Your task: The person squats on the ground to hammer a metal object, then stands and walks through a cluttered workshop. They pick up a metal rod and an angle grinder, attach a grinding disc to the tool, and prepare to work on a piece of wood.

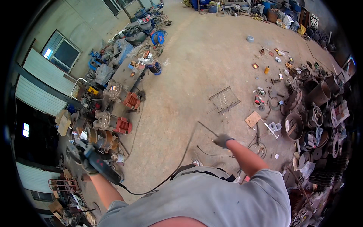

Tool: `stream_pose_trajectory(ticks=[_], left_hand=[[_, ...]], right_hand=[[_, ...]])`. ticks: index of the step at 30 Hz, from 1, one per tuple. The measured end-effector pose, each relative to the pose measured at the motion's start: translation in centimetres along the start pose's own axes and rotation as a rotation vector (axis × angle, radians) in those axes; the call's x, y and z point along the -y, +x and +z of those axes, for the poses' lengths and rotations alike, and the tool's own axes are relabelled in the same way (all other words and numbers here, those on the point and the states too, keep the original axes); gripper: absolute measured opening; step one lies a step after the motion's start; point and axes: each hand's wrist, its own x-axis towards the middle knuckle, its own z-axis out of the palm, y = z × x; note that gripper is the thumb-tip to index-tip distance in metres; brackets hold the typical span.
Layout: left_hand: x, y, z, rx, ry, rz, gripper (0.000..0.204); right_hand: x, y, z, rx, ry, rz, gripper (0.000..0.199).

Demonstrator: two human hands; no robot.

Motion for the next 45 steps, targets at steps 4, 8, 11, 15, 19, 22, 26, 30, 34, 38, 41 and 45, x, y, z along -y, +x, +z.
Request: stream_pose_trajectory(ticks=[4,8,11,15,19,22,26,30,34,38,41,45], left_hand=[[10.0,-0.1,0.9,0.248,-0.034,-0.17,0.088],[16.1,-0.1,-2.5,0.317,0.558,-0.138,0.086],[16.7,1.8,-0.6,0.229,-0.104,-0.206,0.083],[15.8,6.5,-0.4,0.191,-0.392,-0.125,0.084],[15.4,11.4,-2.1,0.139,-0.342,0.161,0.084],[13.6,15.6,-2.9,0.159,-0.515,0.104,0.089],[12.3,20.2,-4.8,0.386,-0.641,0.048,0.086],[15.1,23.1,-4.7,0.198,-0.425,0.168,0.084],[16.9,27.8,-4.1,0.036,-0.215,0.257,0.083],[18.8,33.9,-2.4,-0.107,-0.047,0.36,0.082],[20.4,40.0,-0.7,-0.213,0.087,0.403,0.081],[22.8,46.7,0.9,-0.343,0.21,0.455,0.079]], right_hand=[[30.3,-3.9,-3.1,-0.094,0.386,-0.62,0.027],[44.5,-6.1,-0.5,-0.091,0.072,-0.968,0.029],[45.8,-4.2,-1.7,-0.004,-0.271,-0.835,0.028],[47.7,-2.9,-1.7,-0.036,-0.083,-0.927,0.028],[48.1,-1.2,-5.2,-0.034,-0.159,-0.85,0.032],[39.2,5.1,-8.6,-0.28,0.014,-0.644,0.035],[25.4,8.0,-11.7,-0.457,-0.036,-0.388,0.029],[14.0,12.4,-10.5,-0.7,0.028,-0.184,0.026],[5.4,16.0,-11.5,-0.759,0.172,0.057,0.024],[-8.1,22.7,-15.2,-0.934,0.133,0.305,0.027],[-14.3,25.8,-20.7,-0.881,0.14,0.679,0.043],[-18.2,32.4,-31.9,-0.627,0.026,0.672,0.06]])
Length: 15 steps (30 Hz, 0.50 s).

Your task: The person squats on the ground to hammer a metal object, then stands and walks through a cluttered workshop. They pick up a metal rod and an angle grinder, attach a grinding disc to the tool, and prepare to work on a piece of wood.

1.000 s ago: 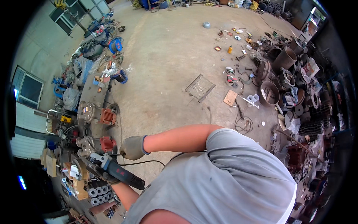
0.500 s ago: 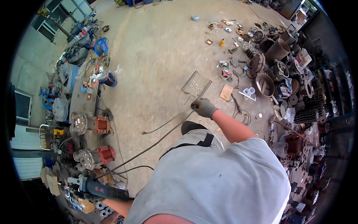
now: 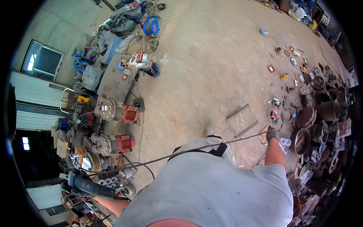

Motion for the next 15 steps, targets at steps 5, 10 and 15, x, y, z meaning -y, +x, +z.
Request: stream_pose_trajectory(ticks=[5,10,15], left_hand=[[6.7,4.2,4.2,-0.123,0.098,0.013,0.078],[17.7,8.7,10.2,-0.164,0.136,-0.029,0.076],[32.5,13.9,10.0,-0.098,0.07,-0.142,0.07]], right_hand=[[12.4,15.8,-5.8,0.134,0.943,0.277,0.028],[21.9,21.1,-14.5,0.267,1.368,0.106,0.044],[27.8,29.6,-22.3,0.273,2.181,0.171,0.056]])
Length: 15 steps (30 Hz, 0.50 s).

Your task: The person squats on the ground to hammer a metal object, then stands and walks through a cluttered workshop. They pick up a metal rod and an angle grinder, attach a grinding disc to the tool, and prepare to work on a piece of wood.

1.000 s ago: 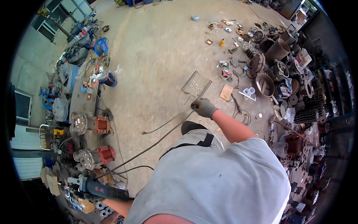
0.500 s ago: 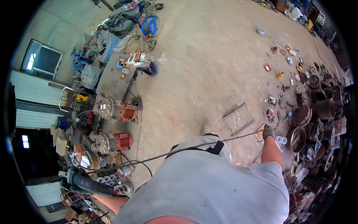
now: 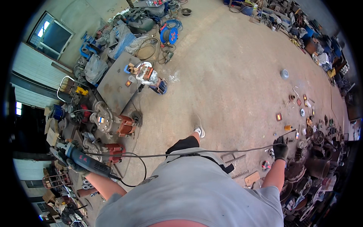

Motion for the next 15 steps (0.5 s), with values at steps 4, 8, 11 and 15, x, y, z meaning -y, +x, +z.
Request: stream_pose_trajectory(ticks=[4,8,11,15], left_hand=[[11.9,9.3,6.8,0.062,-0.136,-0.131,0.075],[22.9,17.8,16.0,0.225,-0.264,-0.305,0.077],[30.5,24.8,25.2,0.346,-0.314,-0.4,0.078],[37.0,31.7,33.8,0.341,-0.287,-0.371,0.083]], right_hand=[[6.9,5.9,2.0,-0.033,0.23,-0.032,0.035],[18.1,8.8,3.3,-0.048,-0.098,-0.068,0.02],[22.2,4.9,3.3,-0.416,-0.613,-0.381,0.016],[20.1,10.6,10.7,-0.82,-0.482,-0.483,0.017]])
